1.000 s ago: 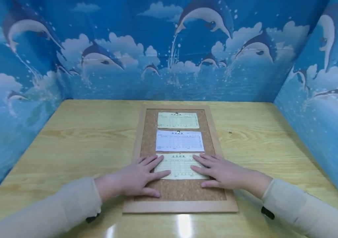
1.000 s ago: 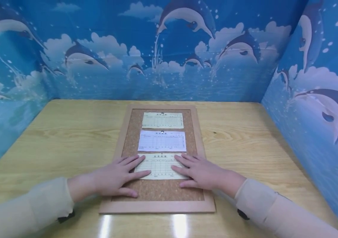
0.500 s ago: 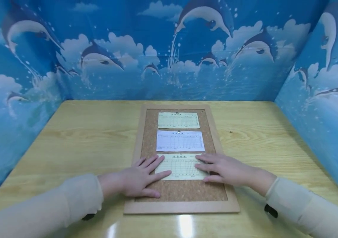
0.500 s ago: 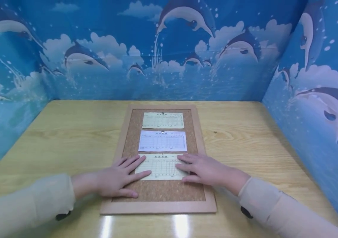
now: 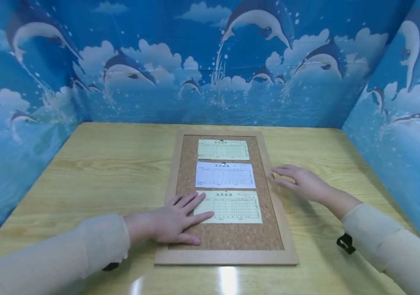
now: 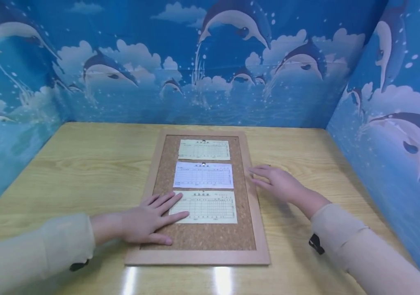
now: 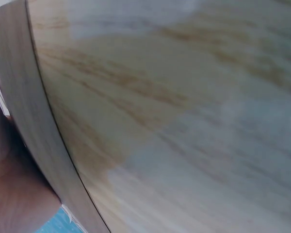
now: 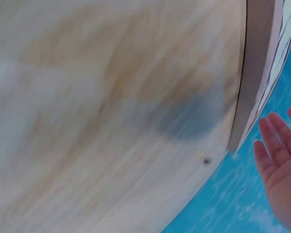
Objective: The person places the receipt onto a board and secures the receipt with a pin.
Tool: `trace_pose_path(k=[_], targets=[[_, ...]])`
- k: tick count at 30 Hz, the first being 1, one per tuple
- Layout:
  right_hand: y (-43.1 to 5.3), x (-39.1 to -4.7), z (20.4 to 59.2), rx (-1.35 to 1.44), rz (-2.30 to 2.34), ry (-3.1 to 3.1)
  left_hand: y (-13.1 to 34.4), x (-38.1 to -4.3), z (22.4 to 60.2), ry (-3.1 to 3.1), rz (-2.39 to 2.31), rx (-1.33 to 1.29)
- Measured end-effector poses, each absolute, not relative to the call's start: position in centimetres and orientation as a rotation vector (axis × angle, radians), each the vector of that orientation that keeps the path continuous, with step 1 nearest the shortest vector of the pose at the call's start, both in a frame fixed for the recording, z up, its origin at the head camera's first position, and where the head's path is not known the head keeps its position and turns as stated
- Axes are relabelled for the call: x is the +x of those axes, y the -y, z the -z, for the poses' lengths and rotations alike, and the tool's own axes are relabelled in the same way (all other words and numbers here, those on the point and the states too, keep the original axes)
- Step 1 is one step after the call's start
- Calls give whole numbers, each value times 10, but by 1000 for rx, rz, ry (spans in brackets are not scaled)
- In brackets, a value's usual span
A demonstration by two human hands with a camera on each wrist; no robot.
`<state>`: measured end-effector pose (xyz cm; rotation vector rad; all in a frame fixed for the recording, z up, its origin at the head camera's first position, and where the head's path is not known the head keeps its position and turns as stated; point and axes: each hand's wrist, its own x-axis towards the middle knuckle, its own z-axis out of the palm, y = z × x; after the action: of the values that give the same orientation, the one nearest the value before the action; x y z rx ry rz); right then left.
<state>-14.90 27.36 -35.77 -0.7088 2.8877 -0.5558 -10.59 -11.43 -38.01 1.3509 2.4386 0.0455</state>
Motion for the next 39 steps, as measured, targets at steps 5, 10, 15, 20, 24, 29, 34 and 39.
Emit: trace_pose_path(k=[5, 10, 15, 20, 24, 29, 34, 39], targets=[[-293, -165, 354, -517, 729, -2860, 115, -105, 381, -2445, -23, 1339], [-307, -182, 351, -361, 739, -2876, 114, -106, 383, -2435, -17, 1328], [-315, -199, 354, -288, 629, -2897, 113, -106, 383, -2432, -9, 1318], [-317, -209, 362, -248, 536, -2889, 112, -105, 384, -2431, 6, 1328], [-315, -216, 367, -222, 531, -2868, 112, -106, 384, -2441, 1, 1328], [-310, -225, 370, -212, 516, -2853, 113, -106, 383, -2447, -27, 1336], [-310, -227, 373, -205, 525, -2793, 113, -107, 384, -2449, -36, 1334], [-312, -225, 373, -222, 546, -2778, 113, -107, 385, -2453, -48, 1326]])
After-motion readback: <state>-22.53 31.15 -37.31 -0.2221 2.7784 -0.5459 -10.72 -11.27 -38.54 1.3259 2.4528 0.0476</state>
